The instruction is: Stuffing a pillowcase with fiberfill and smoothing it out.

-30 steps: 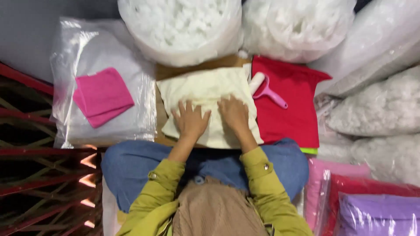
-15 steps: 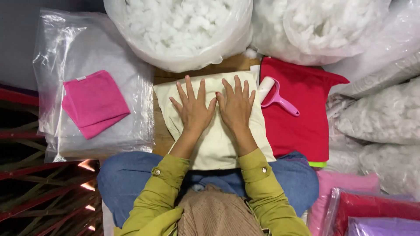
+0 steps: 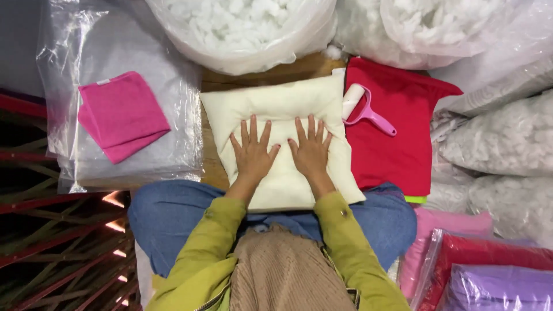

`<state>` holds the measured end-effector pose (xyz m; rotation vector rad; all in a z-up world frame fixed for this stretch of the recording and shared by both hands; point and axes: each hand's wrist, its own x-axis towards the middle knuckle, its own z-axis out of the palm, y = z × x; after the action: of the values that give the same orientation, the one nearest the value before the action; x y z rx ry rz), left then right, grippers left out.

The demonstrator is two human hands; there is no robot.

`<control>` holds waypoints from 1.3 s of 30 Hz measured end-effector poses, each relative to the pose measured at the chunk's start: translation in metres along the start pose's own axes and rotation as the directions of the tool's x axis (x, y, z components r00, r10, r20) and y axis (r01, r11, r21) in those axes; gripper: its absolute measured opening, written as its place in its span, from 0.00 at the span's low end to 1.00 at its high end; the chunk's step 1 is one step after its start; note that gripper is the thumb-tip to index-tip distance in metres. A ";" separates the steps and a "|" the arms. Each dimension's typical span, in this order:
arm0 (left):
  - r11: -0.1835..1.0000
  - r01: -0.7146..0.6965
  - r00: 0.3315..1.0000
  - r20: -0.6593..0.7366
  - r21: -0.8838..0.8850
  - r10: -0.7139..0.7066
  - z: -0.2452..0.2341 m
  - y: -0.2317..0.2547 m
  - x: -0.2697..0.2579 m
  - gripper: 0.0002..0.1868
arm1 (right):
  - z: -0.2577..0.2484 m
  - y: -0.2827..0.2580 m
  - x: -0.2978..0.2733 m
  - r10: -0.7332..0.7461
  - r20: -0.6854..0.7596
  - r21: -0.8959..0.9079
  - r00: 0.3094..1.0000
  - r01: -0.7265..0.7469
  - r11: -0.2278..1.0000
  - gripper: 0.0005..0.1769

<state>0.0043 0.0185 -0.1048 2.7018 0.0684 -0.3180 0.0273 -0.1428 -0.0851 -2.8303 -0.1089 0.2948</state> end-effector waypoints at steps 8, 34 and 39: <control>0.998 -0.041 0.993 -0.110 -0.054 0.035 -0.036 0.032 -0.041 0.41 | -0.047 -0.031 -0.045 0.003 -0.081 0.143 0.997 0.008 0.990 0.31; 0.697 -0.209 0.836 -0.495 -0.686 -0.236 -0.046 -0.012 0.042 0.51 | -0.024 -0.002 0.044 -0.003 -0.330 0.359 0.944 0.128 0.924 0.11; 0.279 -0.202 0.693 -0.338 -0.939 -0.637 -0.021 -0.039 0.047 0.60 | -0.031 -0.001 -0.002 -0.040 -0.698 0.421 0.715 0.454 0.785 0.10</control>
<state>0.0509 0.0623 -0.1127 1.3645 0.6880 0.5634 0.0315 -0.1507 -0.0548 -2.1041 -0.2226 -0.6533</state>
